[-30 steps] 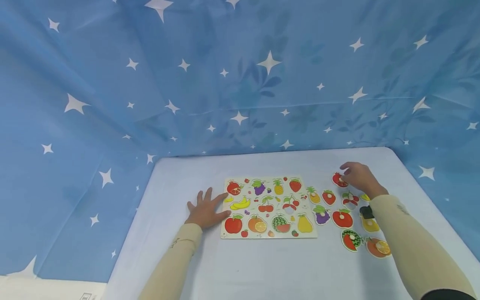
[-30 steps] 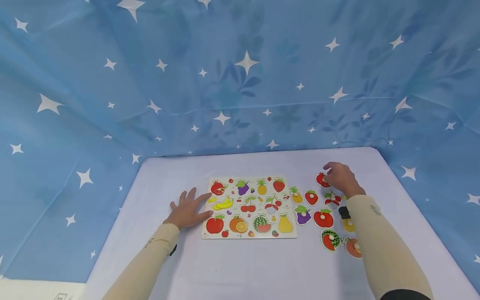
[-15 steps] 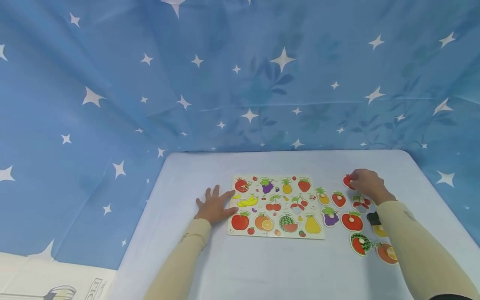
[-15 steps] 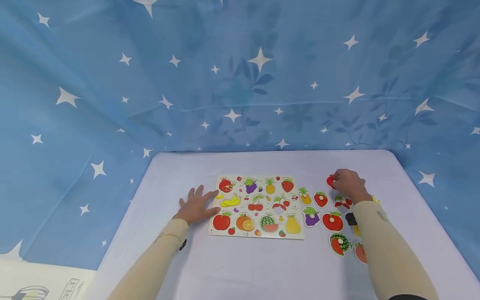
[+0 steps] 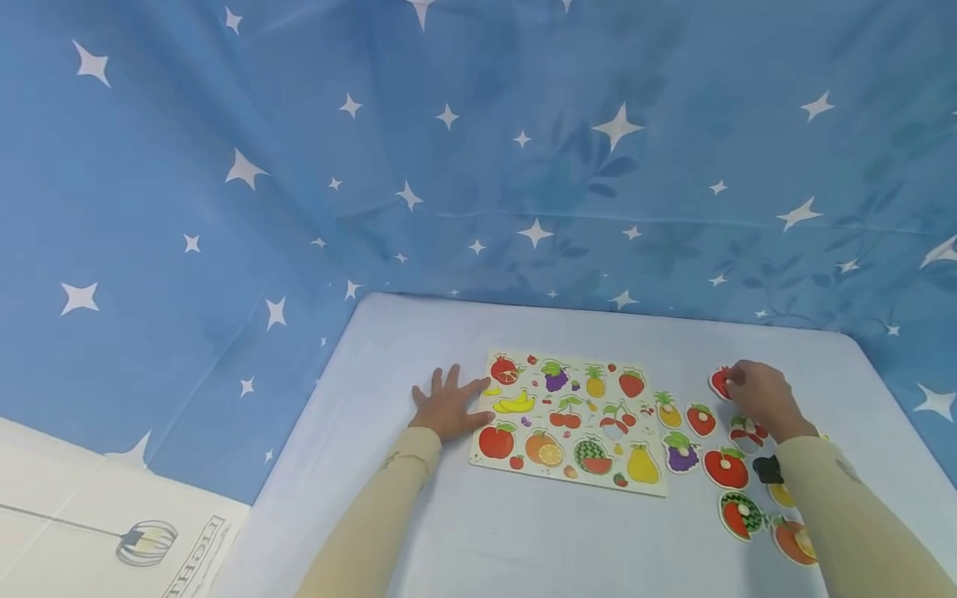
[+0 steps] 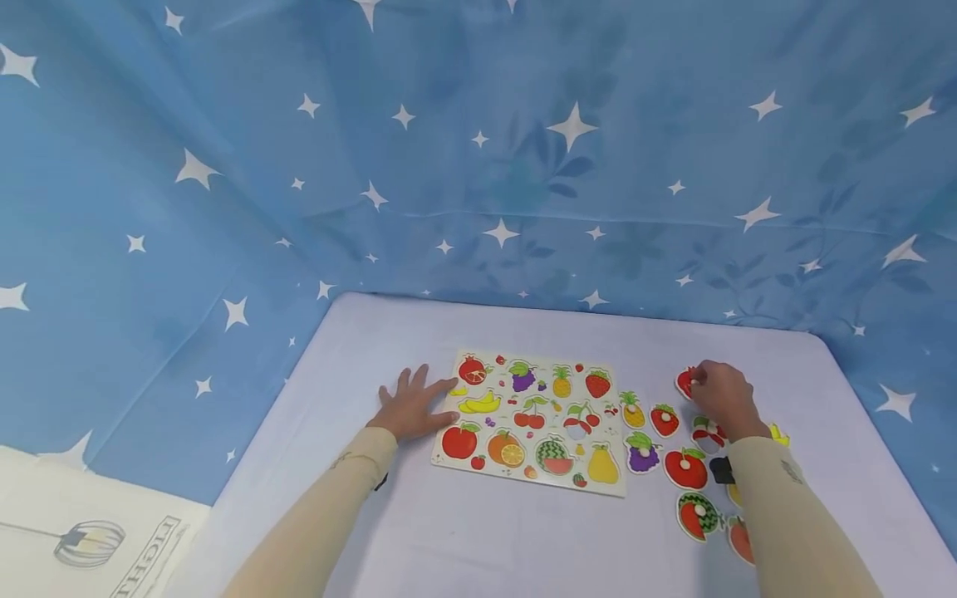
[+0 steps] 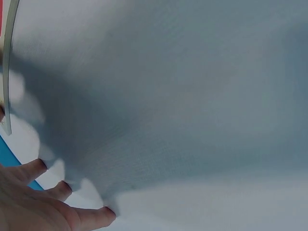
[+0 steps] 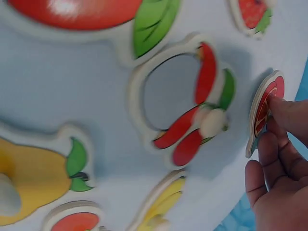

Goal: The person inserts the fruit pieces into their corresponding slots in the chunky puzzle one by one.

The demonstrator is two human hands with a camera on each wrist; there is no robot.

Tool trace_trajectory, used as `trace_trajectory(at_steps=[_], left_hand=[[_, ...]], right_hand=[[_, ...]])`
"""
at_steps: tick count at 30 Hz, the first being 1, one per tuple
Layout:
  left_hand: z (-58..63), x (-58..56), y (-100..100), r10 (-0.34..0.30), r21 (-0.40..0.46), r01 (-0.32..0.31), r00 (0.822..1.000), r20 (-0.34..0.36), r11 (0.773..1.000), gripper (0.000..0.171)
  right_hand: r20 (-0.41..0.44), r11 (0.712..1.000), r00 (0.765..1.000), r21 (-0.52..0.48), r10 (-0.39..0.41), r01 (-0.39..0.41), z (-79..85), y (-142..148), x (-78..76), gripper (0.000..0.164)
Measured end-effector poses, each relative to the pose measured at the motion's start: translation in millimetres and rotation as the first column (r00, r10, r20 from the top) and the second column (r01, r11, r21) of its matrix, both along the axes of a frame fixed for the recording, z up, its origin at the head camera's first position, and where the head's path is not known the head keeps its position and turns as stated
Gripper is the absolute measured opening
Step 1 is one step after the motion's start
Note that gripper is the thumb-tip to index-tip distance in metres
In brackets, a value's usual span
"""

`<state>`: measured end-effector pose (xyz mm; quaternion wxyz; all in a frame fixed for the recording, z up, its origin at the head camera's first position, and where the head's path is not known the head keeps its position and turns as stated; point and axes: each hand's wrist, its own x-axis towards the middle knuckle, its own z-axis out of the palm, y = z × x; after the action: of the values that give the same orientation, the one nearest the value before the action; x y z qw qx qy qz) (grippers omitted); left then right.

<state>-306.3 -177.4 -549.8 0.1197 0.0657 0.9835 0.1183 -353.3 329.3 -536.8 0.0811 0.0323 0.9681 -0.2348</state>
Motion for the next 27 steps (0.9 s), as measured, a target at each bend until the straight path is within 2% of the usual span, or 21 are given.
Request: trace_trajectory(at_steps=[5,10,19,27], left_hand=[[1.5,-1.2,-0.1,0.001,-0.012,-0.001,1.0,0.007,1.0,0.071],[4.9,-1.0,-0.8,0.002,-0.024,-0.002,1.0,0.025,1.0,0.071],[9.9,-4.9,2.0,-0.004,-0.052,0.005,1.0,0.016,0.999,0.07],[14.1,0.3,4.4,0.009,-0.084,-0.008,1.0,0.009,0.996,0.07]], right_hand=[[-0.071,0.999,0.996,-0.003,0.051,-0.052,4.9,-14.0,-4.0,0.034],[-0.141,0.993,0.984,-0.004,0.113,-0.114,12.4,-43.4,-13.0,0.029],[-0.266,0.972,0.94,-0.043,0.212,-0.232,16.6,-113.3,-32.2,0.022],[-0.245,0.941,0.926,-0.108,0.287,-0.321,16.9,-194.3,-37.5,0.021]])
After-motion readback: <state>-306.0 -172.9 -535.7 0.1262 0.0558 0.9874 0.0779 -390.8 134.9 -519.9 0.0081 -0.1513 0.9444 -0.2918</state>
